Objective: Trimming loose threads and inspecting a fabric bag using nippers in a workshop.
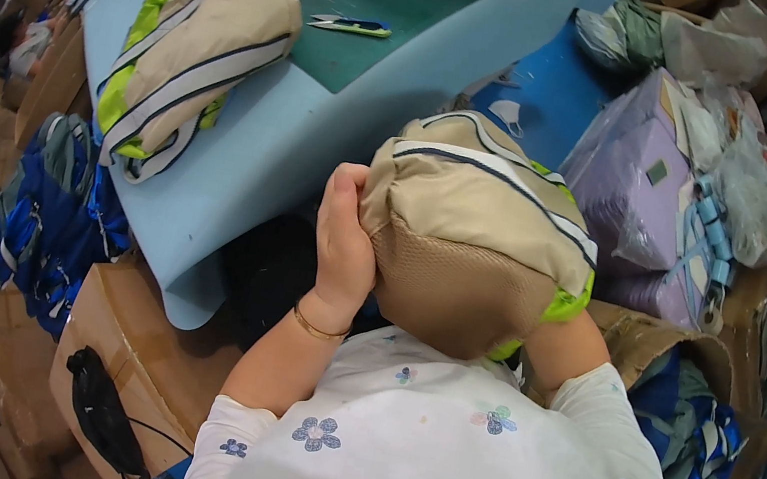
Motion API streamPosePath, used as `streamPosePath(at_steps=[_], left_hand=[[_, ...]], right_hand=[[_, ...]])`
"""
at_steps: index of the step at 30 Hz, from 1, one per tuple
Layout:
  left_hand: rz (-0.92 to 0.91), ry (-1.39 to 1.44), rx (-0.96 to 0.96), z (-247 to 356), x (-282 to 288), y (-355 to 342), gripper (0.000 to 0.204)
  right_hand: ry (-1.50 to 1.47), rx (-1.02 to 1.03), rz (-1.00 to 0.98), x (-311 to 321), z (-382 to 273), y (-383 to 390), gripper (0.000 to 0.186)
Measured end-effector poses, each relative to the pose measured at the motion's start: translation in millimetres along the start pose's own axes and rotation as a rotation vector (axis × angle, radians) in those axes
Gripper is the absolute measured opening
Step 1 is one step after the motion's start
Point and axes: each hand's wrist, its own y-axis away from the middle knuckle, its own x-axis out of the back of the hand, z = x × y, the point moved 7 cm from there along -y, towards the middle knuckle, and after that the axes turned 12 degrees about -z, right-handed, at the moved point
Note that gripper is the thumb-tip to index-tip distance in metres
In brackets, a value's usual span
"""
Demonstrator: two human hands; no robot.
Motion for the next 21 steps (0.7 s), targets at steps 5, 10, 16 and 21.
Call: streamPosePath(at_steps=[5, 10, 16, 21], left_hand=[[-0.003, -0.262, -0.364, 48.3, -23.3, 18.8, 0.068], [-0.082, -1.079, -0.647, 89.3, -52.4, 40.0, 0.099], [-0.181, -0.585, -0.437, 58.7, -36.9, 22.3, 0.104], [-0.422, -0.699, -0.593, 39.2, -48.0, 23.2, 0.092]], right_hand=[[-0.079, -0.054, -0.062, -14.8, 18.7, -30.2, 0.047], [-0.136, -0.098, -0.067, -25.3, 29.2, -36.8, 0.047], [-0.188, -0.156, -0.067, -41.2, 32.2, -35.4, 0.046], [-0.228, -0.193, -0.044, -51.0, 29.3, -24.9, 0.046]])
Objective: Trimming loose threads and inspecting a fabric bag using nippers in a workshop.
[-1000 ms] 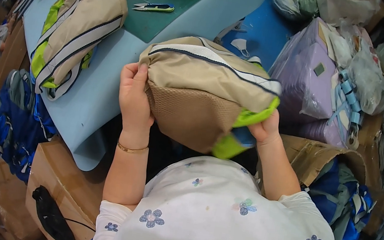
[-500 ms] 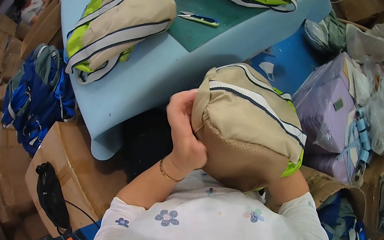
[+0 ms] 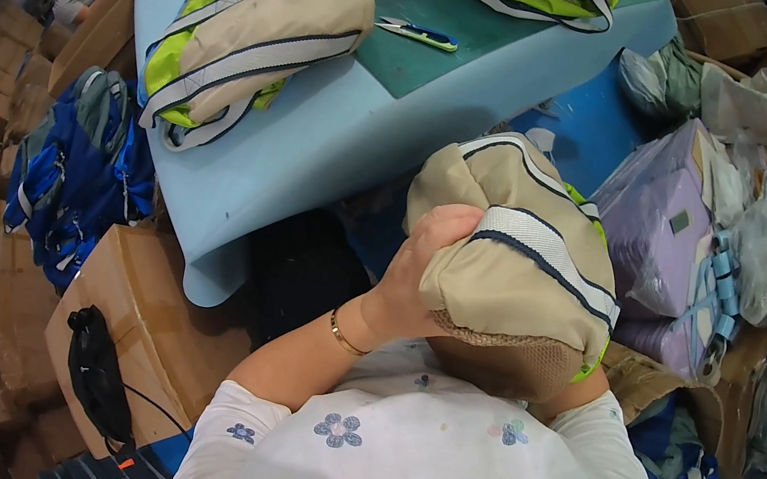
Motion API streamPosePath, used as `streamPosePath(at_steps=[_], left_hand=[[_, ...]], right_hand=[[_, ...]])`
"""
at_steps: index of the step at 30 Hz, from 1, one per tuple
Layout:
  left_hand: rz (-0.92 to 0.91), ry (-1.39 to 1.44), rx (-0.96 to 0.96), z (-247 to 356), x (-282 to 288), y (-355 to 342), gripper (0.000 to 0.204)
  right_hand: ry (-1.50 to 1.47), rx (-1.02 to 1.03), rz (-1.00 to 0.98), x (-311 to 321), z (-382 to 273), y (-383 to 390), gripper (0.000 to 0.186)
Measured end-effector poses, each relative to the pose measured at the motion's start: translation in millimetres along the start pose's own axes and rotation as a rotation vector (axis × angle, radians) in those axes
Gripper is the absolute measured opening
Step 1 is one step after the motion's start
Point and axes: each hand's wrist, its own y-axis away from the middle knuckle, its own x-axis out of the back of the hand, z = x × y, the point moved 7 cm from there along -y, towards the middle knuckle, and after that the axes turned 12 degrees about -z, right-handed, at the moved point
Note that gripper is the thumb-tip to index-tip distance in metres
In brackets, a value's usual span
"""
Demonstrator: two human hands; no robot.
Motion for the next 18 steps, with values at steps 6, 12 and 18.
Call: streamPosePath(at_steps=[6, 12, 18], left_hand=[[0.161, -0.050, 0.072, 11.6, 28.7, 1.3, 0.095], [0.042, -0.037, 0.036, 5.8, 28.7, -5.9, 0.070], [-0.103, -0.053, 0.029, -11.6, 10.8, 14.8, 0.069]], right_hand=[[-0.053, -0.006, 0.045, -9.0, -2.1, 13.7, 0.046], [-0.119, -0.036, 0.074, -26.1, 3.3, 28.2, 0.045], [-0.180, -0.062, 0.101, -41.4, 9.2, 39.2, 0.045]])
